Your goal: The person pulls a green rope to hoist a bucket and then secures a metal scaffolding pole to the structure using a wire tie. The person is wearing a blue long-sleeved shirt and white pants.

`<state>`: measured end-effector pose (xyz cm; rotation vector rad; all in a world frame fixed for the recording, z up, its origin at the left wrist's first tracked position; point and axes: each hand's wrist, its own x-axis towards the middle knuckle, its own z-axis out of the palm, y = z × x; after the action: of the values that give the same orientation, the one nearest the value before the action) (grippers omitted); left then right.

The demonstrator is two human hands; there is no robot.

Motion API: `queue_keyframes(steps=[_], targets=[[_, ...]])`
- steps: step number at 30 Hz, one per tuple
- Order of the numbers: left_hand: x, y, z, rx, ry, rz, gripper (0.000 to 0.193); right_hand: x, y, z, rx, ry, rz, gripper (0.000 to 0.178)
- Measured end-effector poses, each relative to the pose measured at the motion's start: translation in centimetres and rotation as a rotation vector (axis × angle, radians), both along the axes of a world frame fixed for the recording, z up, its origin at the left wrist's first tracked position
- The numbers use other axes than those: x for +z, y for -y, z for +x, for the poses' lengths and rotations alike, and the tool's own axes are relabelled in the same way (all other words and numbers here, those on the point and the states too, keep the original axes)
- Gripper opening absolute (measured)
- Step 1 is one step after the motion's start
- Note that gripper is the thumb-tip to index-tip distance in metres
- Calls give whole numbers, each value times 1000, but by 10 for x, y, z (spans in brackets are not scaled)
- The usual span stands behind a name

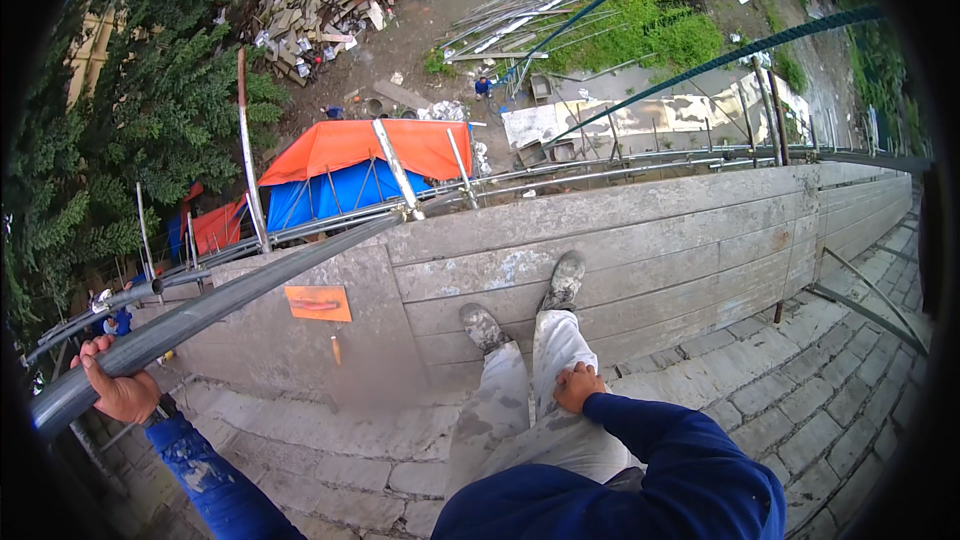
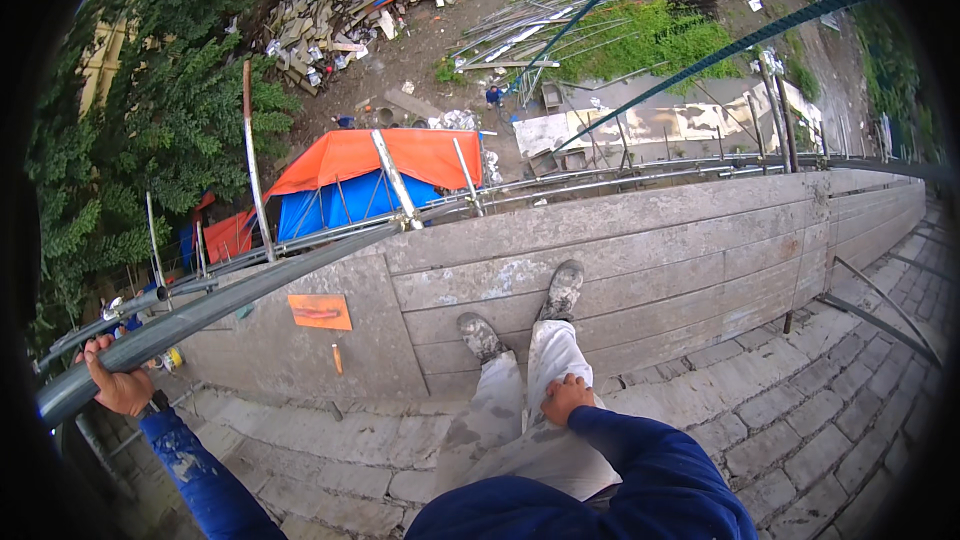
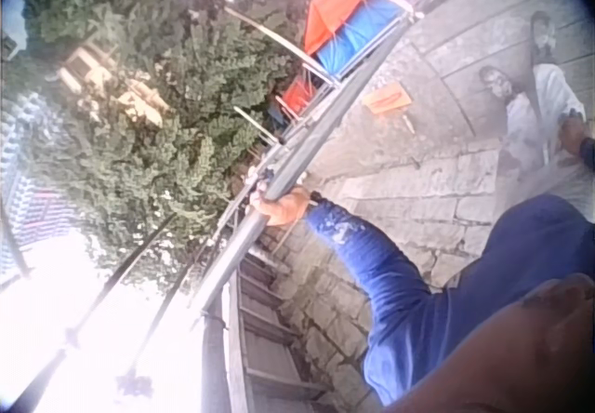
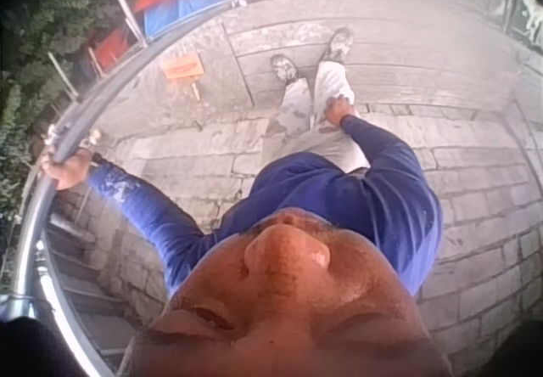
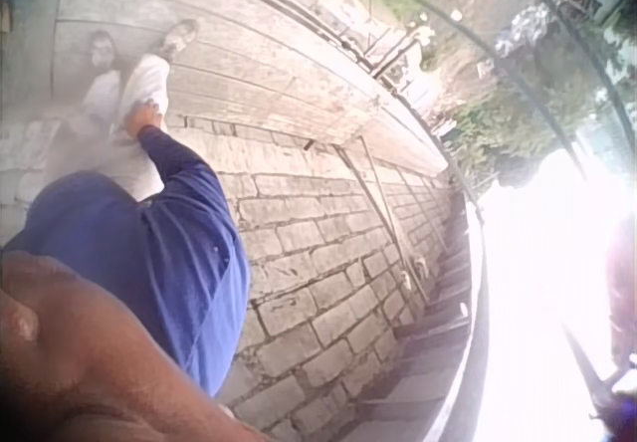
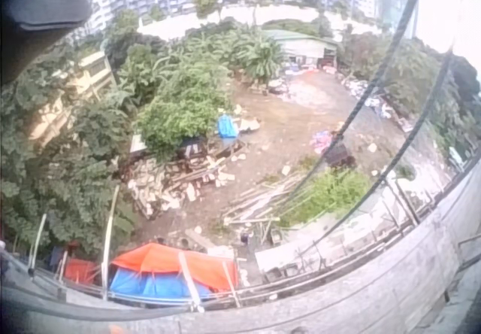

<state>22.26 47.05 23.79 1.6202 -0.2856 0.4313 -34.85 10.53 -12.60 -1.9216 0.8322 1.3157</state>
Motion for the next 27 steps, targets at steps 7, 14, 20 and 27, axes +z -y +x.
queue_keyframes(steps=[7,14,20,27], targets=[[-2,14,-3,-56,28,-80,28,5,7,-2,-24,6,-7,39],[-15,-29,-4,141,-64,-99,37,-13,1,-15,41,58,-60,40],[-4,64,9,108,208,-82,43,-31,-35,-21,0,94,-44,35],[-12,19,-8,183,200,-43,35,-32,-25,-35,56,203,-61,34]])
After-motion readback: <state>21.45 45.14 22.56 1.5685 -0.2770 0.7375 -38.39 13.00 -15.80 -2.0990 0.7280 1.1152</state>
